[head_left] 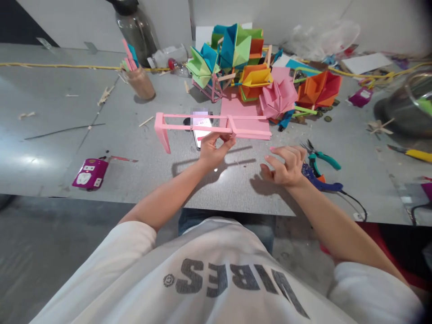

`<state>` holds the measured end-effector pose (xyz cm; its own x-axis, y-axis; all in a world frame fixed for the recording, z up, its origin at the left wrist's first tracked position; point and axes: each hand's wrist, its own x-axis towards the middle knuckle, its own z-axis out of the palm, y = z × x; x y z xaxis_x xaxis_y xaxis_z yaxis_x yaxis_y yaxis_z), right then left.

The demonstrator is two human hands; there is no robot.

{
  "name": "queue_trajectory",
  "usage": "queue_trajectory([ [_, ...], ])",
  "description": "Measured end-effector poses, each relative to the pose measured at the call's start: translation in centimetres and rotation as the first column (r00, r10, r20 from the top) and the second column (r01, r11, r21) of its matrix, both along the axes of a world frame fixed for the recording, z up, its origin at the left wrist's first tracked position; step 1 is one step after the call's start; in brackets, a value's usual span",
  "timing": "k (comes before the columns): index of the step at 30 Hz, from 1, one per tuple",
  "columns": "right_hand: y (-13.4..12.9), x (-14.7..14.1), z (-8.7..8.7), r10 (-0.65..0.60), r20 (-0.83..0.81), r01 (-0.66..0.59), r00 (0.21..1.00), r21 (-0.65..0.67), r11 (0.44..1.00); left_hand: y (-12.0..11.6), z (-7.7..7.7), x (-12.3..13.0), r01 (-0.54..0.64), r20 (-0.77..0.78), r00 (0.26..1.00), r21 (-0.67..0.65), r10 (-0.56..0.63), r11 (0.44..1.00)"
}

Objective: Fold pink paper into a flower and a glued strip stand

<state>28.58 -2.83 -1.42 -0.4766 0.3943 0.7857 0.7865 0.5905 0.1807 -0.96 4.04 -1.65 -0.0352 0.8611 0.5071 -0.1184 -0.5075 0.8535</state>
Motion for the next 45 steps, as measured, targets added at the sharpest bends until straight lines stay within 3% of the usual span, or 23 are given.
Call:
queue_trajectory([
  [3,-0.7,-1.5,2.7,-0.032,-0.024,0.028,0.999,-0.134,0.991,0.2,-0.3,0.1,0.008,0.021,1.0,-0.023,-0.007,1.0],
  [6,-0.6,-5.0,6.1,-0.111,-0.12,0.077,0.986,-0.257,0.963,0.1,-0.1,0.3,0.041,0.088,0.995,-0.013,-0.04,0.999],
  [10,1.2,-8.6,8.3,-0.121,-0.142,0.079,0.982,-0.271,0.959,-0.4,0.7,0.5,0.162,0.157,0.976,-0.064,-0.15,0.985],
  [19,2.7,-8.8,5.8,-0.016,-0.155,0.002,0.988,-0.09,0.996,-1.7,1.7,0.6,0.296,0.217,0.941,-0.146,-0.261,0.944],
  [23,2.2,-8.8,5.2,-0.025,-0.15,0.007,0.988,-0.116,0.993,-1.9,2.2,0.4,0.347,0.213,0.929,-0.207,-0.304,0.915],
  [31,1.6,-9.2,4.5,-0.09,-0.185,0.055,0.979,-0.185,0.981,-1.6,2.6,0.0,0.236,0.093,0.971,-0.209,-0.221,0.949],
  [39,1.0,-9.2,4.9,-0.154,-0.164,0.113,0.974,-0.238,0.965,-1.9,2.5,0.3,0.214,0.089,0.975,-0.149,-0.203,0.965],
  [45,0.1,-9.9,5.4,-0.191,-0.261,0.133,0.946,-0.225,0.965,-2.2,2.7,0.2,0.187,0.105,0.98,-0.174,-0.171,0.967],
])
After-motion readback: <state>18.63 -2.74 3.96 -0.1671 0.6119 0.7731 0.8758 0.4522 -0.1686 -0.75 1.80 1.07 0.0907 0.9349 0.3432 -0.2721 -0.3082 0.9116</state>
